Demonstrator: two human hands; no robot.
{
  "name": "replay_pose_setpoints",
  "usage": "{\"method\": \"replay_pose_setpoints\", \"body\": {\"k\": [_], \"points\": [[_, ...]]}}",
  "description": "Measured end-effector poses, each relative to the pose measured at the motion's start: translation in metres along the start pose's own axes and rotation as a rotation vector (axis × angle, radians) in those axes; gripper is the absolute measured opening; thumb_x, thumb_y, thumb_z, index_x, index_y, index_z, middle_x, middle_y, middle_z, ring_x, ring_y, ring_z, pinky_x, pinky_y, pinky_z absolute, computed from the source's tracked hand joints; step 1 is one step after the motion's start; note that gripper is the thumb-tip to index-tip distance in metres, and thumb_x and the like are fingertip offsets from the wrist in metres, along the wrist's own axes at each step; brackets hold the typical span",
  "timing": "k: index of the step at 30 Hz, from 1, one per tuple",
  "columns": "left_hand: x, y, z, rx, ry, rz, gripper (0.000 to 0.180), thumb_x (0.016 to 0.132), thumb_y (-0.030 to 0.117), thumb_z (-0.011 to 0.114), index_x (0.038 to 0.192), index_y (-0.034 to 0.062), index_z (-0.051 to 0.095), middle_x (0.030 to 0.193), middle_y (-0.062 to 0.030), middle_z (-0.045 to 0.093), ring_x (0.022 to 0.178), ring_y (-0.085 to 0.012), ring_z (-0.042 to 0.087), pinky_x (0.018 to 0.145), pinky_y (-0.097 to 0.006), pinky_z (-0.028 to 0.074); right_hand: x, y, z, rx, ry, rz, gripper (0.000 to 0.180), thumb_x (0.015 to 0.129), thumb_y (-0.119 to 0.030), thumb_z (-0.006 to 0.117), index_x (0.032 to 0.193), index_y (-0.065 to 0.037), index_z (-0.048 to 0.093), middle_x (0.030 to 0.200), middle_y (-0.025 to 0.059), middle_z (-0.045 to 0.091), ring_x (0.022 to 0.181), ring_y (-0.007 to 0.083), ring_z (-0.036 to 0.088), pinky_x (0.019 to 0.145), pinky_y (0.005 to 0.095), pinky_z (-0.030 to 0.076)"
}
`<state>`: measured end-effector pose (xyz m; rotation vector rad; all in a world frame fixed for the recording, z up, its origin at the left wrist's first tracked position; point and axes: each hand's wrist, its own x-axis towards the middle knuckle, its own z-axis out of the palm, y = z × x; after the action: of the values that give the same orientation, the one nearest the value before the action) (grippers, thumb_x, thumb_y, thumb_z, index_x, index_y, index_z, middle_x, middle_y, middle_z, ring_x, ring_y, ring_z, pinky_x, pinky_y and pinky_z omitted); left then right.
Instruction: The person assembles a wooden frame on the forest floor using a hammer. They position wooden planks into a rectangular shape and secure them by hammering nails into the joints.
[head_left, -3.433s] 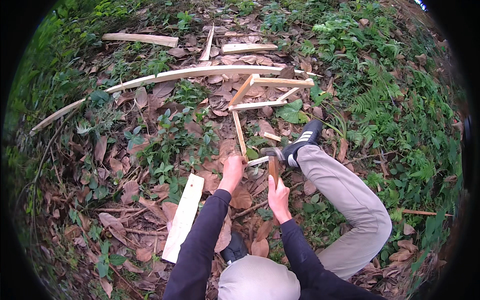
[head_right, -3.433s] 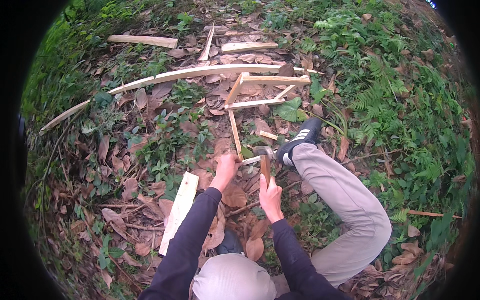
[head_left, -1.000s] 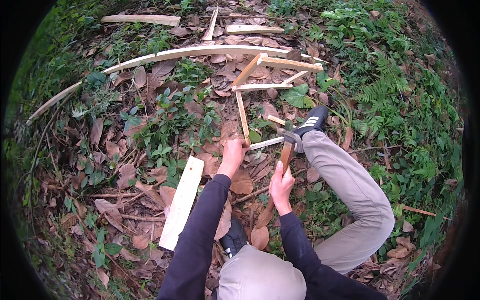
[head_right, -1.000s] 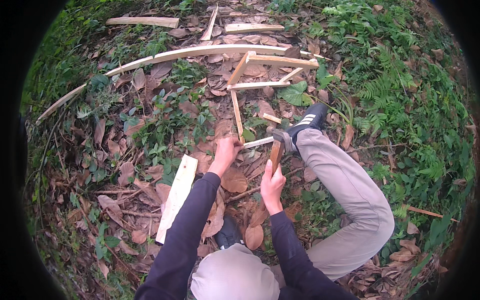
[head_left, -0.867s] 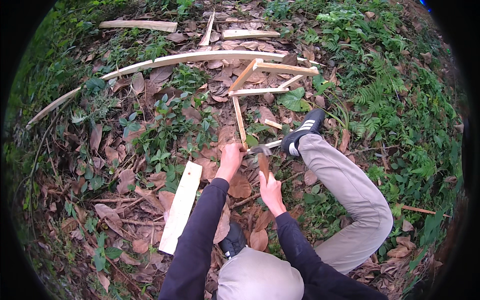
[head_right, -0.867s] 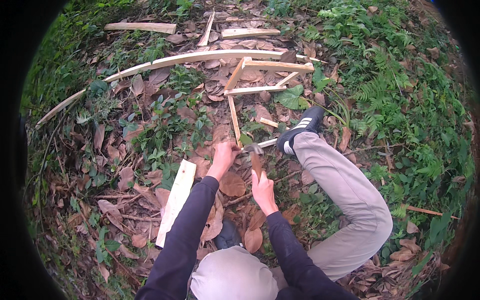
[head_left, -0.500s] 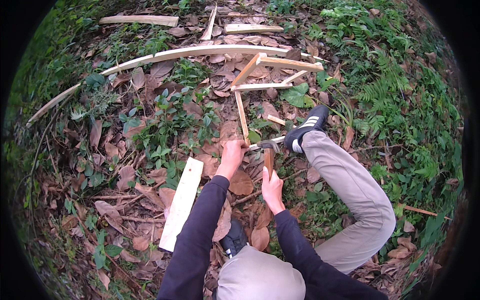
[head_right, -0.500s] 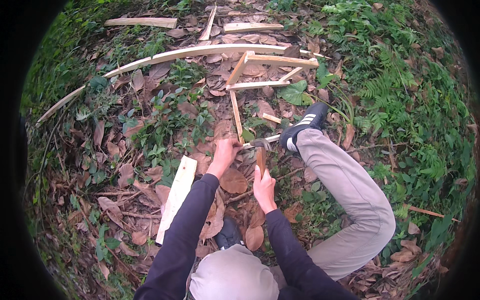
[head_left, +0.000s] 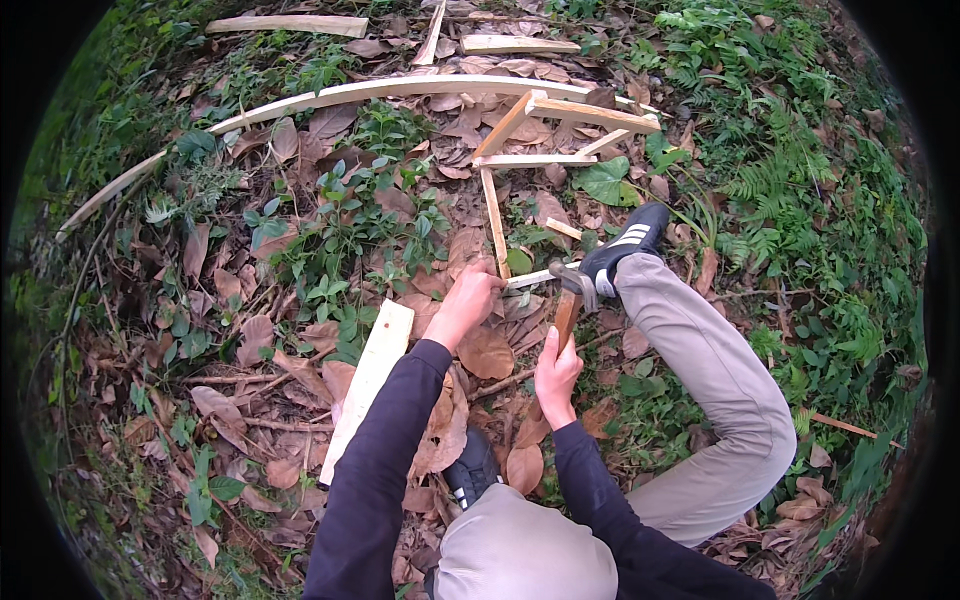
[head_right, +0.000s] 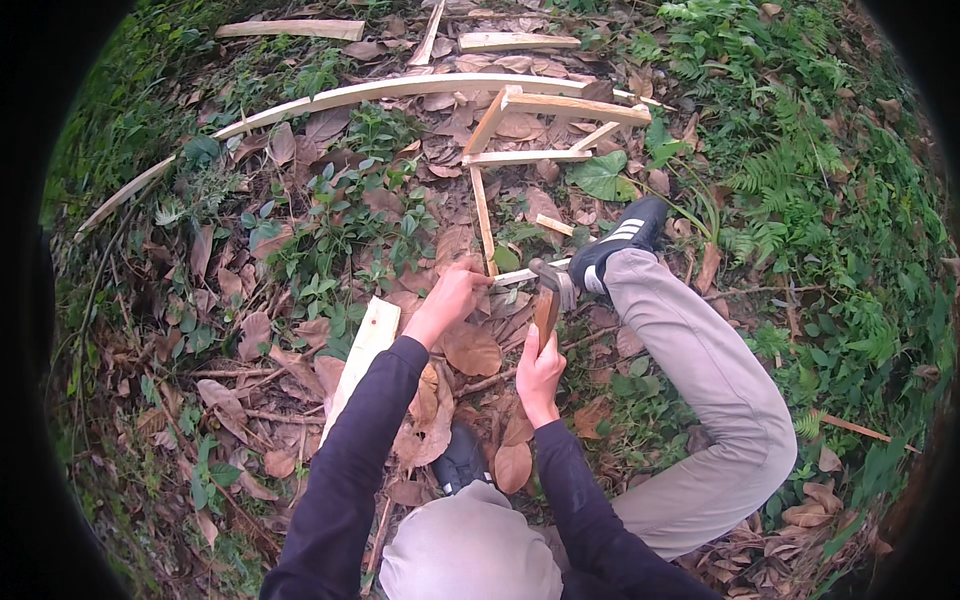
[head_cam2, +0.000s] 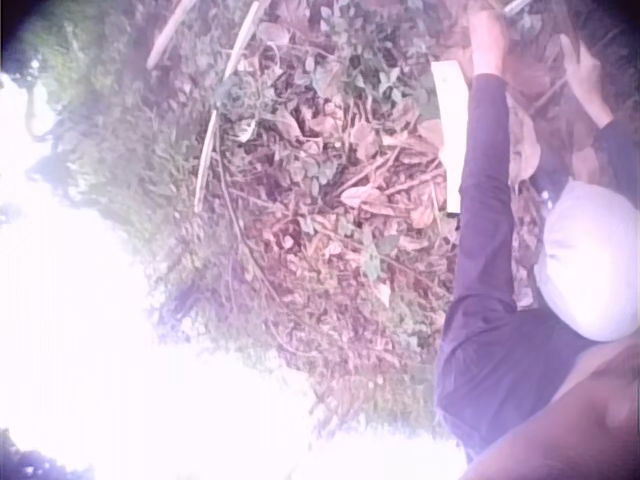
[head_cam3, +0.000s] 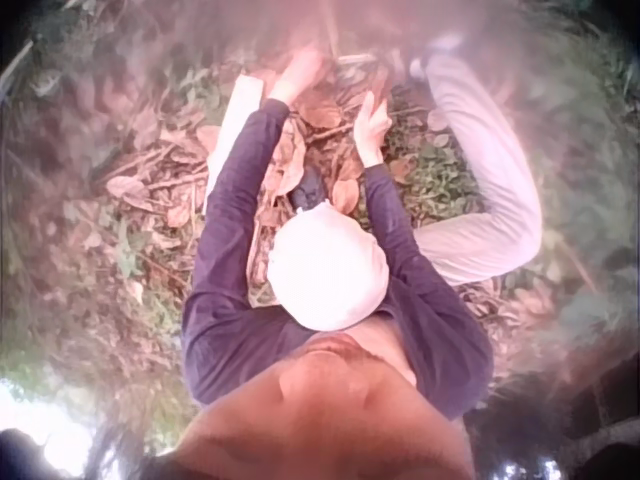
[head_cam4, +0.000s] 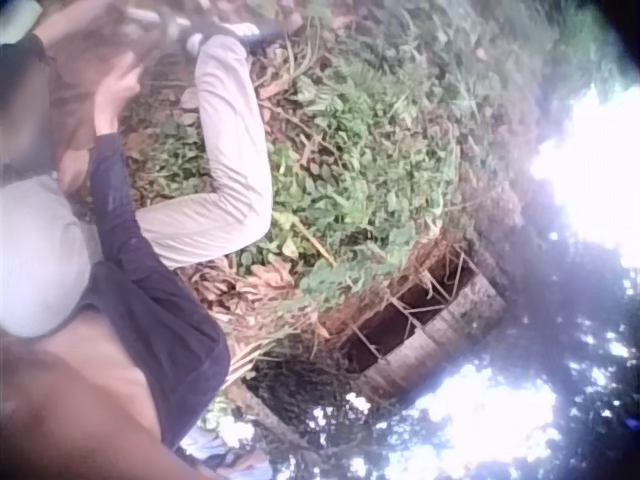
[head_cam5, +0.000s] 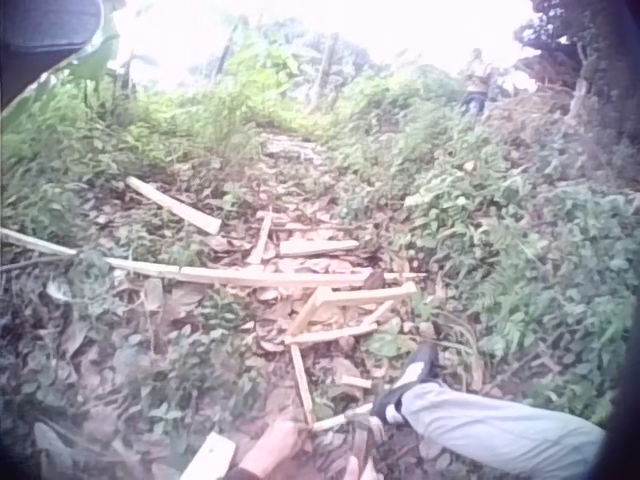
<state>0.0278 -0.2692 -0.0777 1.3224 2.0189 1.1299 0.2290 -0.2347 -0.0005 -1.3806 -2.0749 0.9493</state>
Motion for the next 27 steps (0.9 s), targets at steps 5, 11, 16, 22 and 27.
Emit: {"method": "replay_pose_setpoints", "body": {"k": [5, 11, 16, 22, 27], "points": [[0.002, 0.006, -0.001, -0.021, 0.023, 0.028, 0.025, 0.080, 0.000, 0.063, 0.099, 0.0017, 0.079, 0.097, -0.0186, 0.065, 0.098, -0.0377, 0.063, 0.091, -0.045, 0.052, 0.010, 0.014, 0.004, -0.178, -0.239, -0.005, 0.042, 0.104, -0.034, 0.055, 0.096, 0.007, 0.059, 0.073, 0.0322, 0.063, 0.078, 0.0525, 0.064, 0.063, 0.0548, 0.048], [-0.006, 0.004, -0.003, -0.014, -0.015, -0.010, 0.028, 0.080, 0.000, 0.067, 0.105, 0.0053, 0.080, 0.101, -0.0164, 0.065, 0.102, -0.0352, 0.064, 0.092, -0.042, 0.052, 0.007, 0.000, -0.001, 0.088, 0.079, -0.040, 0.033, 0.105, -0.025, 0.056, 0.100, 0.007, 0.059, 0.067, 0.0267, 0.060, 0.066, 0.0466, 0.065, 0.057, 0.0484, 0.048], [0.001, 0.002, -0.007, -0.060, -0.042, -0.066, 0.026, 0.081, 0.003, 0.068, 0.104, 0.0061, 0.080, 0.103, -0.0190, 0.064, 0.103, -0.0378, 0.063, 0.094, -0.044, 0.051, 0.011, 0.020, 0.005, -0.166, -0.226, 0.019, 0.042, 0.104, -0.033, 0.055, 0.101, 0.008, 0.059, 0.076, 0.0343, 0.063, 0.078, 0.0513, 0.065, 0.064, 0.0545, 0.049], [0.002, -0.005, 0.000, -0.068, -0.045, -0.072, 0.029, 0.080, 0.002, 0.067, 0.106, 0.0061, 0.080, 0.108, -0.0216, 0.062, 0.105, -0.0395, 0.063, 0.096, -0.045, 0.051, 0.007, -0.004, -0.005, -0.009, 0.008, -0.103, 0.038, 0.105, -0.028, 0.056, 0.108, 0.009, 0.059, 0.065, 0.0272, 0.061, 0.066, 0.0469, 0.065, 0.057, 0.0513, 0.047], [0.000, -0.003, -0.002, -0.065, -0.039, -0.073, 0.026, 0.082, 0.003, 0.070, 0.106, 0.0066, 0.080, 0.102, -0.0161, 0.066, 0.102, -0.0335, 0.065, 0.093, -0.041, 0.052, 0.020, 0.010, 0.002, -0.145, -0.203, -0.027, 0.043, 0.104, -0.034, 0.057, 0.096, 0.009, 0.057, 0.070, 0.0332, 0.061, 0.074, 0.0512, 0.065, 0.058, 0.0542, 0.047]]}}
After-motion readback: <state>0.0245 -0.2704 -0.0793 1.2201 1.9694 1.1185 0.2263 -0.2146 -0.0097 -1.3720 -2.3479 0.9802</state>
